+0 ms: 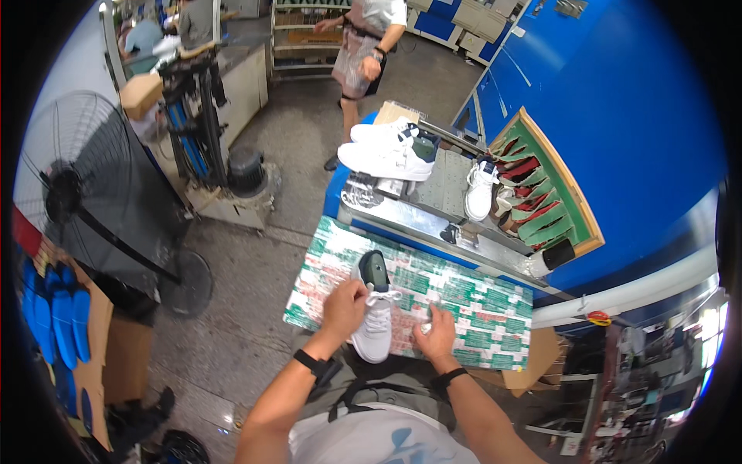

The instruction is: Cleaning and inspecting white sneakers at a shoe manufacturing station.

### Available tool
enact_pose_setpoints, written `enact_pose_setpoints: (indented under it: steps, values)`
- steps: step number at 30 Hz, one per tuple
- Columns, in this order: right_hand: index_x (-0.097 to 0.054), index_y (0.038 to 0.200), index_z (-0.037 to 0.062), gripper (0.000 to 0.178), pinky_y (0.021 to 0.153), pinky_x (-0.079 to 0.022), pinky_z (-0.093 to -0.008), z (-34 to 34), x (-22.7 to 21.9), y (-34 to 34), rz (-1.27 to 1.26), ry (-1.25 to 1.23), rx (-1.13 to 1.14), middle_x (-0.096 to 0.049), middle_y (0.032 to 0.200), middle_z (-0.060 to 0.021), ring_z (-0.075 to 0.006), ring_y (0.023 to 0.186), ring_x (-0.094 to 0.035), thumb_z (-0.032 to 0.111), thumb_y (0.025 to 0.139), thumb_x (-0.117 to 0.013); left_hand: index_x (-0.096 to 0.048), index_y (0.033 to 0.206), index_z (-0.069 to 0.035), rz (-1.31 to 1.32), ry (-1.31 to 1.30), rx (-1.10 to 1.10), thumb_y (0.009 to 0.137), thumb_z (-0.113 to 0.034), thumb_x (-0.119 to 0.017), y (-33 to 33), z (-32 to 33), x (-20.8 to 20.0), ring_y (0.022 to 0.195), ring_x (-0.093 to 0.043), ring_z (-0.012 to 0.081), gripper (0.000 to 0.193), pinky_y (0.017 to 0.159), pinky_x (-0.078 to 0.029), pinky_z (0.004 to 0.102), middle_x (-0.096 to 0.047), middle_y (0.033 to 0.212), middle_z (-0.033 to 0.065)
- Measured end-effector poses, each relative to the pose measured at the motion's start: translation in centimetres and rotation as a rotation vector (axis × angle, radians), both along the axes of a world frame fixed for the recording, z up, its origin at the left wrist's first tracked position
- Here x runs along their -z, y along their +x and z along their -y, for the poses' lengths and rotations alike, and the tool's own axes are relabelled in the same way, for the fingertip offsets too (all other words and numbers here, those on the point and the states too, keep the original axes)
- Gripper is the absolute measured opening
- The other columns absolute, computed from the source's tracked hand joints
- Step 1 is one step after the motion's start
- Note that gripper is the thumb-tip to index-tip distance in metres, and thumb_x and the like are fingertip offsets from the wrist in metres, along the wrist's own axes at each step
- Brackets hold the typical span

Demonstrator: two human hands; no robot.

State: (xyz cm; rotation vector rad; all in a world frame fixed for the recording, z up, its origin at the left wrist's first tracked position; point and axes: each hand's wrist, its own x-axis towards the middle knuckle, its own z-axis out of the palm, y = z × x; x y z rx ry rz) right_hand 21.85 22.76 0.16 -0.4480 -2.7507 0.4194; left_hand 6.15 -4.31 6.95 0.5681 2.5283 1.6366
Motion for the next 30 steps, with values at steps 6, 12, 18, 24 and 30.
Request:
enact_pose_setpoints:
  steps: [6, 12, 18, 24, 30]
  values:
    - [-0.069, 0.14, 0.0025, 0.069, 0.096, -0.053, -0.0524, -0.7, 0.4, -0.5, -0.042, 0.009, 0.031, -0.062, 0.115, -0.0173, -0.0405, 0.11, -0.062, 0.033, 0.08, -0.084, -0.073, 0.107, 0.002, 0.639, 0.618, 0.784, 0.101, -0.008, -0.083, 4.5, -0.6, -13.8, 0.096, -0.074, 0.0161, 0.015, 0.087, -0.06, 0.0331, -0.072, 0.098, 0.0055]
    - [-0.055, 0.159, -0.0003, 0.083, 0.099, -0.056, -0.0555, -2.7, -3.6, -3.8, -0.136, -0.363, -0.027, -0.07, 0.127, -0.0264, -0.0471, 0.114, -0.069, 0.032, 0.087, -0.083, -0.076, 0.113, 0.0, 0.062, 0.104, 0.063, 0.096, -0.002, -0.084, 2.4, -2.3, -5.1, 0.088, -0.074, 0.0208, 0.019, 0.079, -0.06, 0.0353, -0.076, 0.104, 0.0096]
    - [-0.013, 0.184, 0.0157, 0.116, 0.081, -0.057, -0.0449, -0.8, -32.9, -18.1, -0.281, -0.393, -0.306, -0.071, 0.088, -0.0141, -0.0321, 0.084, -0.072, 0.035, 0.091, -0.08, -0.075, 0.114, -0.005, -0.168, -0.13, -0.012, 0.087, -0.003, -0.089, 1.9, -2.4, -1.4, 0.087, -0.07, 0.0281, 0.03, 0.078, -0.057, 0.0406, -0.068, 0.1, 0.0099]
    - [-0.041, 0.169, -0.0027, 0.106, 0.104, -0.059, -0.0483, -4.9, -50.4, -29.5, -0.183, -0.264, -0.324, -0.076, 0.132, -0.0339, -0.0411, 0.119, -0.077, 0.06, 0.089, -0.073, -0.072, 0.105, -0.004, -0.202, -0.014, -0.02, 0.088, 0.0, -0.088, 2.1, -5.4, -2.7, 0.084, -0.068, 0.0256, 0.024, 0.075, -0.057, 0.0389, -0.065, 0.099, 0.0087]
    - [-0.077, 0.131, -0.007, 0.084, 0.104, -0.059, -0.0495, -0.9, -50.6, -29.8, -0.028, -0.067, -0.429, -0.077, 0.132, -0.0309, -0.0399, 0.119, -0.077, 0.065, 0.089, -0.073, -0.074, 0.097, -0.005, -0.163, -0.175, -0.009, 0.088, -0.003, -0.088, 0.7, -1.9, -2.9, 0.081, -0.068, 0.0269, 0.017, 0.075, -0.056, 0.0409, -0.065, 0.094, 0.0089]
